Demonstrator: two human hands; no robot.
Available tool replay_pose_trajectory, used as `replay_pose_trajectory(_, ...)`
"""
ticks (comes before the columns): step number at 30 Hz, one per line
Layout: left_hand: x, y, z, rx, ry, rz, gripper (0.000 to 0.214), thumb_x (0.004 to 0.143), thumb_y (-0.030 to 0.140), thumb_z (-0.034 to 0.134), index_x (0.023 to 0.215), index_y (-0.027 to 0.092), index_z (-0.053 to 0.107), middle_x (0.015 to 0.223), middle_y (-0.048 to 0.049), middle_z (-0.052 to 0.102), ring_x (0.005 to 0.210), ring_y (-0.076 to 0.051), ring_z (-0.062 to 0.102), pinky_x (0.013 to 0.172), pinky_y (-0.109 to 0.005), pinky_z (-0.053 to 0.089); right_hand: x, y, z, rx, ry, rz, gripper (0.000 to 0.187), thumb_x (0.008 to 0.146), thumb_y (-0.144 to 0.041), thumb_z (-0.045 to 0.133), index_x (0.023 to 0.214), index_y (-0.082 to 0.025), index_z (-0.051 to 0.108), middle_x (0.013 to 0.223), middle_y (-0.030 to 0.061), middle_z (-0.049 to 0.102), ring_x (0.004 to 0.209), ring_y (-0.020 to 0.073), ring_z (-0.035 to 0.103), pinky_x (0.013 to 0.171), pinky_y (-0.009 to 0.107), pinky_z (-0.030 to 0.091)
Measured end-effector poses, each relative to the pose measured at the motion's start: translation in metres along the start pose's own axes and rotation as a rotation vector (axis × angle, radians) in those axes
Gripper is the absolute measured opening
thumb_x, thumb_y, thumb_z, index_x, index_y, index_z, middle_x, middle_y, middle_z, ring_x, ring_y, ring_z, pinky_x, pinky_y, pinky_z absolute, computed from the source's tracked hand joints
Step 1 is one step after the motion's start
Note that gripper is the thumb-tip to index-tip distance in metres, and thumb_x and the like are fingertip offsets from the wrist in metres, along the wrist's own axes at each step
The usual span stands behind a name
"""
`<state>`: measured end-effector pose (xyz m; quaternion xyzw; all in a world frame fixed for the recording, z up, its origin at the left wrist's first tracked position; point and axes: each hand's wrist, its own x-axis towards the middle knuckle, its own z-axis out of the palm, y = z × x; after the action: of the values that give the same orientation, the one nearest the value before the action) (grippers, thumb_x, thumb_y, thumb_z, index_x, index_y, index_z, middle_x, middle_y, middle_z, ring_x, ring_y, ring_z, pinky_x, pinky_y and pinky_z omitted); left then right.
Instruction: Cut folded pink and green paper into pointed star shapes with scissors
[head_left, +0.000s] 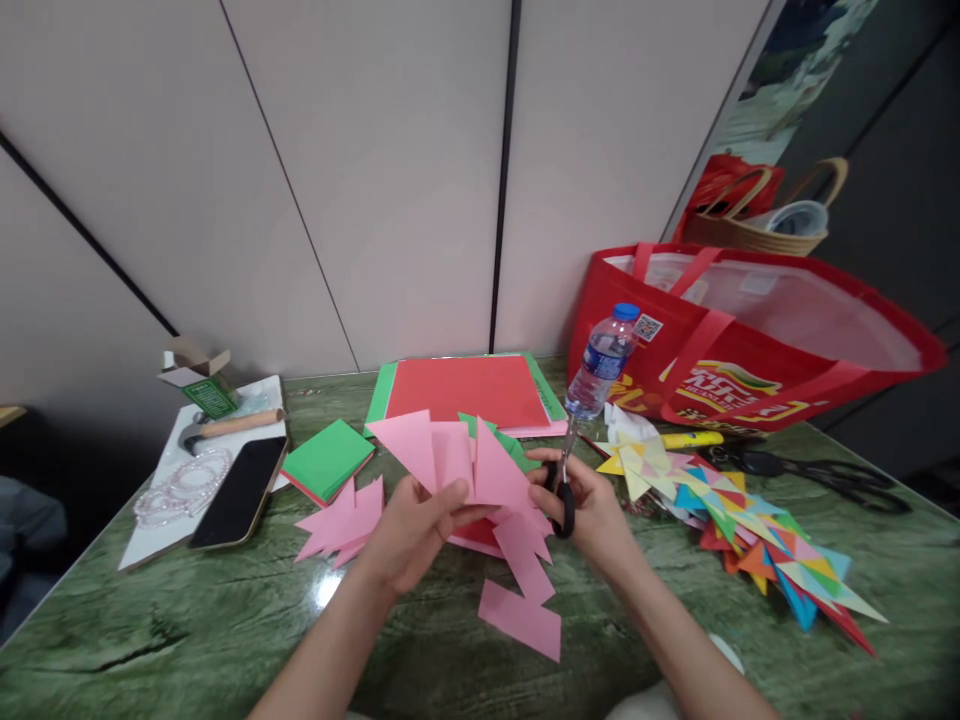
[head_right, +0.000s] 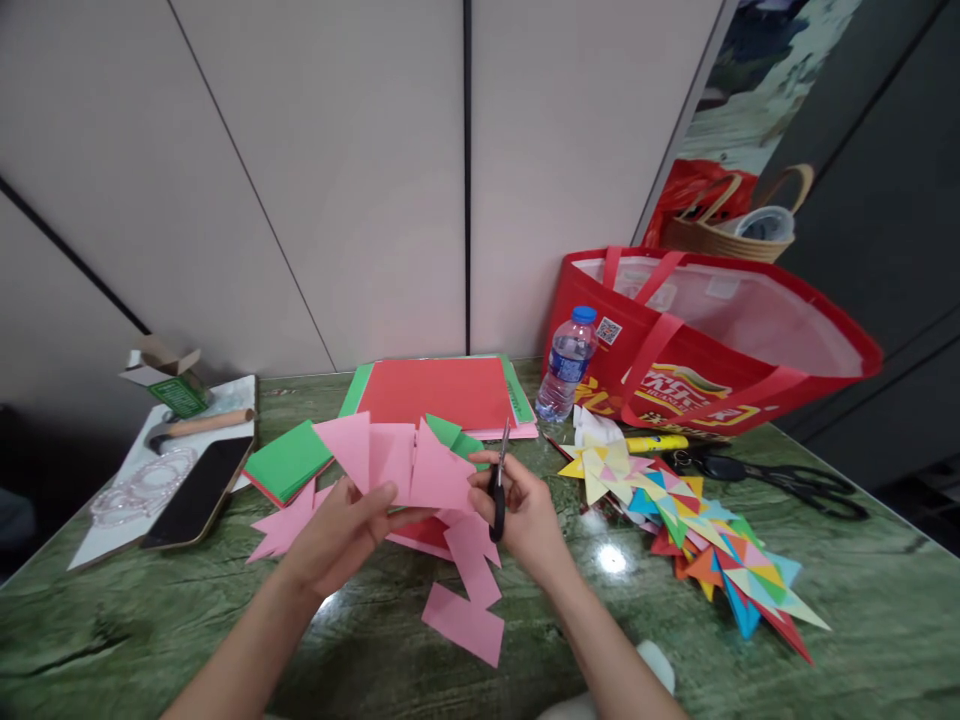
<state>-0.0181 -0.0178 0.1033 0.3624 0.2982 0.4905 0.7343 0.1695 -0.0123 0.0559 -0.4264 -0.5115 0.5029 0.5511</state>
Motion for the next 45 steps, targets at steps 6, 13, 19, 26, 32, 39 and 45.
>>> replay_pose_trajectory(6, 0.001, -0.001, 0.001, -0.073, 0.158, -0.036, 0.008, 0.076, 0.015, 0.064, 0.077, 0.007, 0.066, 0.079, -0.0117, 0.073, 0.08, -0.026, 0.068, 0.087, -0.05, 0.048, 0.001, 0.006, -0.002, -0.132, 0.174, -0.145, 0.039, 0.069, -0.034, 0.07, 0.102, -0.02, 0.054, 0.085, 0.0054, 0.065, 0.08, 0.0198, 0.061, 0.075, 0.035, 0.047)
replay_pose_trajectory(13, 0.002, 0.003, 0.003, -0.174, 0.261, 0.143, 0.006, 0.076, 0.013, 0.063, 0.072, 0.009, 0.065, 0.082, -0.01, 0.073, 0.084, -0.024, 0.067, 0.089, -0.048, 0.048, -0.031, -0.008, 0.025, 0.038, -0.107, -0.059, 0.041, 0.078, -0.031, 0.065, 0.115, -0.024, 0.047, 0.068, -0.0008, 0.062, 0.056, 0.0126, 0.055, 0.055, 0.025, 0.046)
replay_pose_trajectory(19, 0.001, -0.003, 0.008, -0.152, 0.22, 0.101, 0.009, 0.076, 0.015, 0.063, 0.076, 0.007, 0.067, 0.078, -0.0105, 0.073, 0.08, -0.025, 0.068, 0.085, -0.048, 0.05, -0.038, -0.012, 0.035, 0.284, -0.412, 0.125, 0.077, 0.077, -0.036, 0.067, 0.138, -0.026, 0.02, 0.063, -0.0026, 0.061, 0.047, 0.0104, 0.053, 0.046, 0.022, 0.045)
replay_pose_trajectory(26, -0.002, -0.011, 0.014, -0.117, 0.282, 0.11, 0.011, 0.07, 0.017, 0.07, 0.067, 0.009, 0.064, 0.069, -0.0067, 0.07, 0.073, -0.022, 0.067, 0.078, -0.043, 0.053, -0.035, -0.007, 0.034, 0.327, -0.509, 0.166, 0.077, 0.076, -0.036, 0.068, 0.137, -0.022, 0.023, 0.057, -0.0036, 0.06, 0.046, 0.0103, 0.054, 0.045, 0.021, 0.044)
replay_pose_trajectory(32, -0.003, -0.014, 0.015, -0.08, 0.428, 0.119, 0.016, 0.064, 0.02, 0.074, 0.068, 0.009, 0.063, 0.071, -0.0079, 0.069, 0.075, -0.022, 0.066, 0.07, -0.036, 0.054, -0.037, -0.009, 0.038, 0.299, -0.513, 0.209, 0.068, 0.072, -0.032, 0.071, 0.128, -0.02, 0.034, 0.06, -0.0024, 0.062, 0.046, 0.0102, 0.055, 0.045, 0.021, 0.045)
replay_pose_trajectory(39, -0.002, -0.007, 0.012, -0.199, 0.555, 0.315, 0.02, 0.063, 0.009, 0.072, 0.081, 0.011, 0.063, 0.077, -0.0048, 0.069, 0.079, -0.019, 0.066, 0.076, -0.033, 0.052, -0.046, -0.005, 0.051, 0.19, -0.537, 0.394, 0.039, 0.063, -0.031, 0.078, 0.088, -0.016, 0.052, 0.061, -0.0035, 0.058, 0.054, 0.0097, 0.053, 0.053, 0.022, 0.042)
replay_pose_trajectory(45, -0.004, -0.005, 0.019, -0.181, 0.569, 0.301, 0.026, 0.062, 0.011, 0.073, 0.085, 0.01, 0.063, 0.077, -0.006, 0.069, 0.079, -0.02, 0.065, 0.072, -0.031, 0.052, -0.047, -0.003, 0.057, 0.098, -0.56, 0.443, 0.04, 0.063, -0.037, 0.076, 0.086, -0.017, 0.051, 0.061, -0.0044, 0.056, 0.053, 0.0105, 0.052, 0.053, 0.023, 0.04)
